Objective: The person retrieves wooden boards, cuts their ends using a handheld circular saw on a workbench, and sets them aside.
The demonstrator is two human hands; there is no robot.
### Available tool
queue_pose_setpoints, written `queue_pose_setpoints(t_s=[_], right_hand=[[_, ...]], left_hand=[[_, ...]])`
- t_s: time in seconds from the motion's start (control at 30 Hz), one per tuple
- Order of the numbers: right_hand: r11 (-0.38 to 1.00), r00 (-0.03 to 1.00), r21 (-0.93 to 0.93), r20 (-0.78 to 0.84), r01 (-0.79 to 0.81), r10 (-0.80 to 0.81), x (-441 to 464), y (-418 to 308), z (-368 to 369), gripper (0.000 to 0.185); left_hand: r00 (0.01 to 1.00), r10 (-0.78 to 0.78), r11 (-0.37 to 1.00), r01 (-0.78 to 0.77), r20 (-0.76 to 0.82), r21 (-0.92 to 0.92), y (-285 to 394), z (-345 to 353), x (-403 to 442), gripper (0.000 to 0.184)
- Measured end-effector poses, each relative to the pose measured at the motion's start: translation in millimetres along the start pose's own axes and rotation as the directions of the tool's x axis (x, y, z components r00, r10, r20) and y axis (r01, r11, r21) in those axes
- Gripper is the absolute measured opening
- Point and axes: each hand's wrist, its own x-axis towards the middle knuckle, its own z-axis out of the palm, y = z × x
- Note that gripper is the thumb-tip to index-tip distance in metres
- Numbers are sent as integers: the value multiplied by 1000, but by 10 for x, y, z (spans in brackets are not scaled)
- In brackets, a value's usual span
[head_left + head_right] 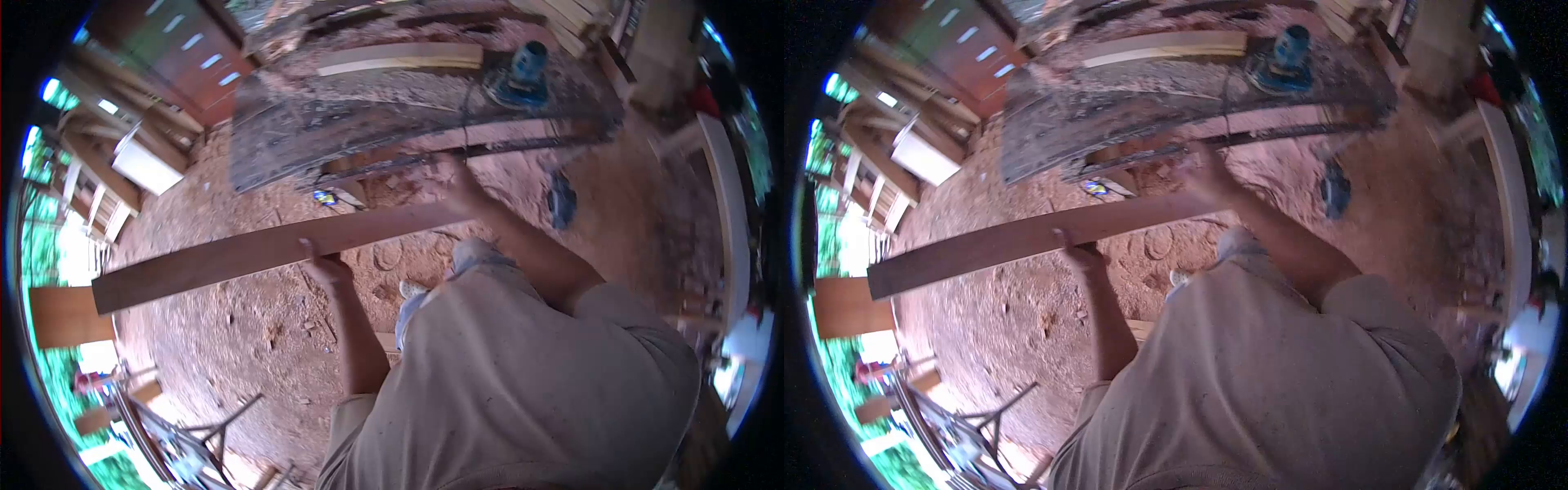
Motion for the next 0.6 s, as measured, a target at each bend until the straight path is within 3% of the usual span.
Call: queue_pose_setpoints(t_s=[0.03, 0.07, 0.1, 0.13, 0.17, 0.2, 0.27, 0.37, 0.4, 0.5, 0.57, 0.6], right_hand=[[898, 929, -289, -266, -332, 258, -167, 675, -154, 77], [744, 828, -373, -335, -555, 450, -334, 1388, -417, 91], [640, 746, -386, -393, -664, 537, -571, 1222, -708, 85], [619, 713, -364, -458, -696, 532, -700, 1365, -903, 83], [595, 674, -342, -519, -727, 525, -799, 1490, -1059, 81], [571, 639, -320, -550, -756, 538, -863, 1454, -1163, 81], [778, 638, -115, -652, -618, 411, -901, 1233, -1422, 76], [744, 522, 70, -669, -665, 530, -1117, 1451, -1841, 66], [733, 486, 104, -685, -673, 544, -1210, 1504, -1911, 66], [703, 472, 257, -586, -662, 659, -1410, 1342, -1964, 66], [555, 358, 609, -425, -567, 831, -1296, 1059, -1708, 62], [547, 355, 616, -416, -567, 837, -1323, 1100, -1559, 62]], left_hand=[[999, -27, 999, 25, -33, -44, 164, 124, 97, 52], [996, -84, 995, 84, -2, -50, 321, 246, 130, 54], [990, -135, 989, 137, 35, -55, 424, 328, 198, 55], [976, -122, 991, 131, 180, -41, 392, 284, 364, 56], [964, -188, 974, 208, 189, -93, 307, 272, 526, 53], [941, -224, 958, 260, 254, -119, 180, 225, 651, 53], [901, -308, 918, 366, 305, -152, 13, 324, 713, 54], [871, -325, 897, 407, 368, -170, -261, 498, 848, 56], [866, -401, 878, 456, 298, -146, -285, 554, 881, 56], [768, -461, 832, 548, 444, -84, -323, 780, 988, 56], [749, -517, 815, 578, 415, -28, -464, 796, 1237, 57], [723, -571, 798, 600, 387, 56, -538, 806, 1397, 58]])
